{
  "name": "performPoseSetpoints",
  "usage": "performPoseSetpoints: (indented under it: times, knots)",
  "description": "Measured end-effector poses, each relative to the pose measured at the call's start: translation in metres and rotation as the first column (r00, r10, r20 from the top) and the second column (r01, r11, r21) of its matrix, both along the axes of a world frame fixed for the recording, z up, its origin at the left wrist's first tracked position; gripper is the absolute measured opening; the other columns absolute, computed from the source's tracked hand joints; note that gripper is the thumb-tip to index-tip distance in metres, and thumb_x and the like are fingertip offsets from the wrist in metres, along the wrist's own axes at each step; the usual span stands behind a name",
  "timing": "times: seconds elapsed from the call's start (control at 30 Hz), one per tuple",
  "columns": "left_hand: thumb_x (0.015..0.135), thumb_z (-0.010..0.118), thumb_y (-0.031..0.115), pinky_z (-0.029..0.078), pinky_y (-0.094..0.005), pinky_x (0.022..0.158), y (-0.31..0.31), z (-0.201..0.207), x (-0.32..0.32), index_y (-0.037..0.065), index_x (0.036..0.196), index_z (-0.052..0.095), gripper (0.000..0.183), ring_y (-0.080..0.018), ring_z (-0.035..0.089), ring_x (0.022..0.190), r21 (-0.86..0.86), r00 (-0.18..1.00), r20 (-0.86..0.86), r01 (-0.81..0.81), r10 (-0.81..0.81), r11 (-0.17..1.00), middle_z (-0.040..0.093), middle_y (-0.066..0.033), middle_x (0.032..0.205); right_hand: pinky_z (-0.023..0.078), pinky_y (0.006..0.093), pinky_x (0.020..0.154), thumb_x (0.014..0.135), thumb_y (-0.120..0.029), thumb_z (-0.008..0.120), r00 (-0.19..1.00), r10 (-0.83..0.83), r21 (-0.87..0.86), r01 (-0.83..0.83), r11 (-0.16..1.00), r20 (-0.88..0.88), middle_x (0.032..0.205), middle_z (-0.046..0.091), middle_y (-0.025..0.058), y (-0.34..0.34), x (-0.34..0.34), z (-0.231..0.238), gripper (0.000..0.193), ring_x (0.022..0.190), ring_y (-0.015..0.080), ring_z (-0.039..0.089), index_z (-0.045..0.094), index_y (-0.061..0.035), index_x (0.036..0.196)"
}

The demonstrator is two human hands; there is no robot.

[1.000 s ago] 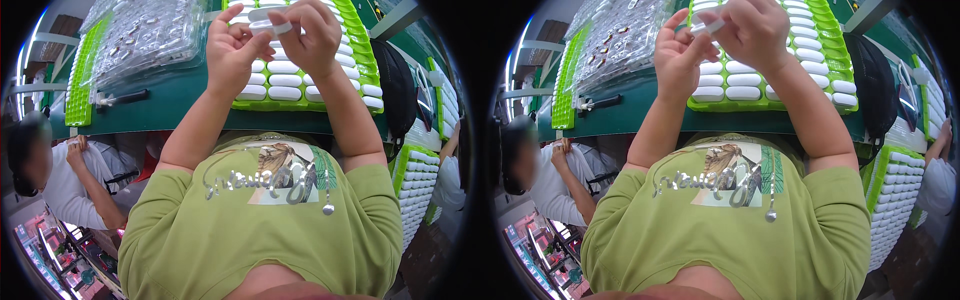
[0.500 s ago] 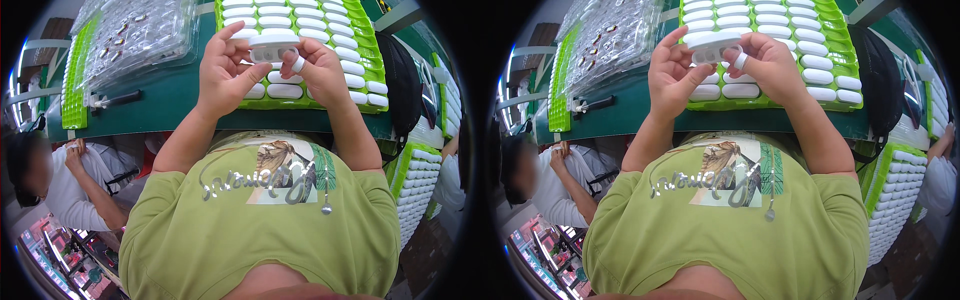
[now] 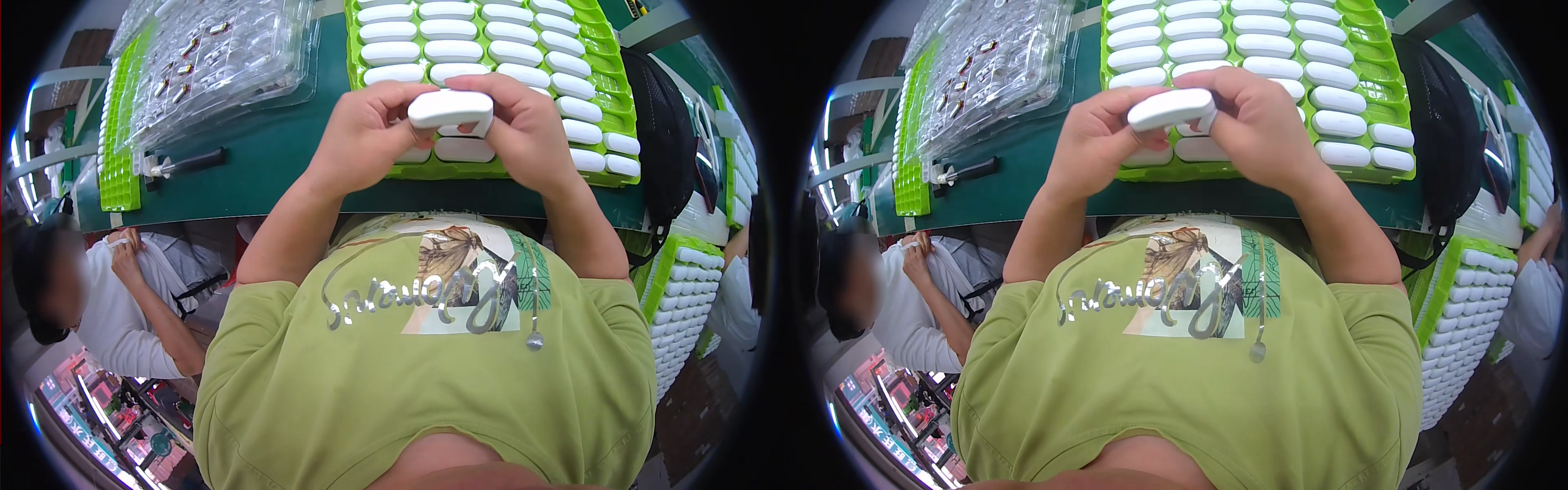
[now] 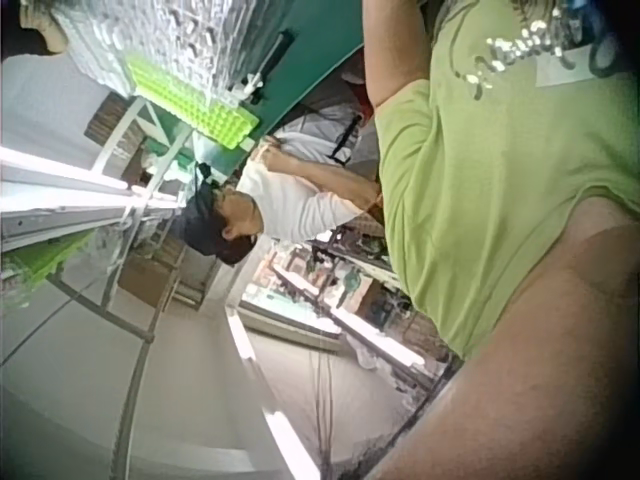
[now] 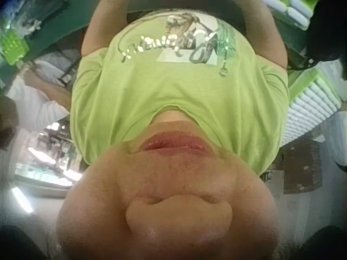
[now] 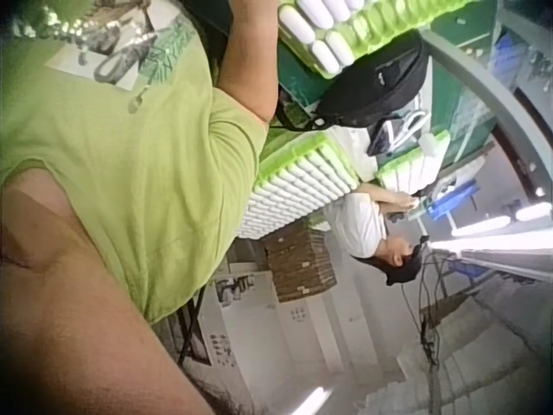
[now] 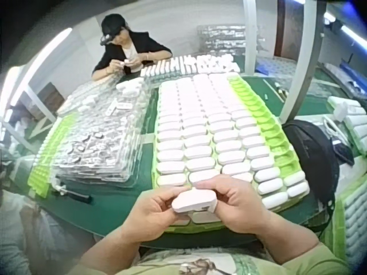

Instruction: The person repeatedly picks up white plastic cases from a green tray, inserts small cylindrical components into the cases, closes the cases, and places them into a clear plastic tray. The person continues this repetitive assembly process throughout the clip.

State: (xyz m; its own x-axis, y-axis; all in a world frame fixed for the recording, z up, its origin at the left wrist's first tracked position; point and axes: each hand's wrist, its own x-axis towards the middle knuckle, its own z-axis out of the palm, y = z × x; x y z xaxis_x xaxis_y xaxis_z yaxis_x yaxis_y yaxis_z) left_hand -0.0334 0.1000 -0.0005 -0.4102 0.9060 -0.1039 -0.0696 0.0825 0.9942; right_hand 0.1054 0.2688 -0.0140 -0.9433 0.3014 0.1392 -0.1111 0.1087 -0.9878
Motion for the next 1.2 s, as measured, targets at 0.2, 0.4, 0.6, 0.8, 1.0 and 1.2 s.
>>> performPoseSetpoints:
  times: [0.2,0.4,0.6,0.8,1.0,1.2]
  knots:
    - [0.083,0.056,-0.010,0.051,-0.0245,0.067,-0.025,0.009,0.020,0.000,0.115,0.066,0.035,-0.0114,0.063,0.074,-0.018,0.879,-0.473,0.061,-0.063,0.998,0.064,-0.0065,0.093,0.050,0.0347,0.083,0.087,-0.002,0.060,0.995,0.005,0.168,-0.022,0.986,0.099,0.100,0.066,0.0161,-0.024,0.030,0.019,0.031,0.093,0.0285,0.065,0.063,0.0001,0.117]
    - [0.084,0.060,-0.006,0.049,-0.0298,0.080,-0.046,0.010,0.039,0.002,0.118,0.063,0.035,-0.0166,0.063,0.089,-0.212,0.953,-0.205,0.179,-0.223,0.961,0.064,-0.0090,0.104,0.050,0.0392,0.076,0.078,-0.001,0.061,0.980,0.090,0.286,-0.139,0.948,0.179,0.092,0.065,0.0159,-0.035,0.048,0.021,0.033,0.085,0.0341,0.063,0.065,-0.0044,0.110]
    - [0.086,0.065,-0.002,0.049,-0.0260,0.084,-0.058,-0.002,0.049,0.001,0.117,0.064,0.031,-0.0110,0.062,0.096,-0.270,0.966,-0.043,0.234,-0.254,0.934,0.067,-0.0058,0.107,0.050,0.0398,0.075,0.078,-0.001,0.062,0.961,0.112,0.239,-0.174,0.955,0.251,0.091,0.065,0.0158,-0.051,0.065,0.009,0.031,0.086,0.0333,0.063,0.067,-0.0045,0.108]
    - [0.086,0.070,0.001,0.050,-0.0262,0.085,-0.061,-0.016,0.066,0.001,0.115,0.068,0.028,-0.0109,0.064,0.095,-0.270,0.931,0.311,0.281,-0.192,0.921,0.069,-0.0052,0.105,0.052,0.0377,0.078,0.077,-0.002,0.060,0.891,0.157,0.057,-0.200,0.978,0.425,0.093,0.068,0.0172,-0.061,0.076,0.002,0.032,0.085,0.0309,0.066,0.069,-0.0032,0.108]
    - [0.082,0.074,0.002,0.051,-0.0269,0.084,-0.069,-0.024,0.075,0.001,0.112,0.069,0.031,-0.0123,0.065,0.094,-0.212,0.946,0.278,0.228,-0.165,0.950,0.069,-0.0069,0.104,0.053,0.0359,0.080,0.076,-0.002,0.059,0.848,0.152,0.034,-0.196,0.980,0.508,0.095,0.069,0.0180,-0.065,0.077,0.000,0.034,0.086,0.0296,0.067,0.071,-0.0049,0.107]
    - [0.077,0.076,-0.004,0.050,-0.0273,0.083,-0.070,-0.035,0.079,-0.001,0.111,0.069,0.035,-0.0129,0.064,0.094,-0.294,0.976,0.182,0.171,-0.121,0.940,0.068,-0.0077,0.105,0.053,0.0362,0.079,0.074,-0.005,0.059,0.871,0.079,0.095,-0.143,0.985,0.484,0.090,0.070,0.0185,-0.069,0.075,-0.012,0.031,0.084,0.0310,0.068,0.073,-0.0048,0.102]
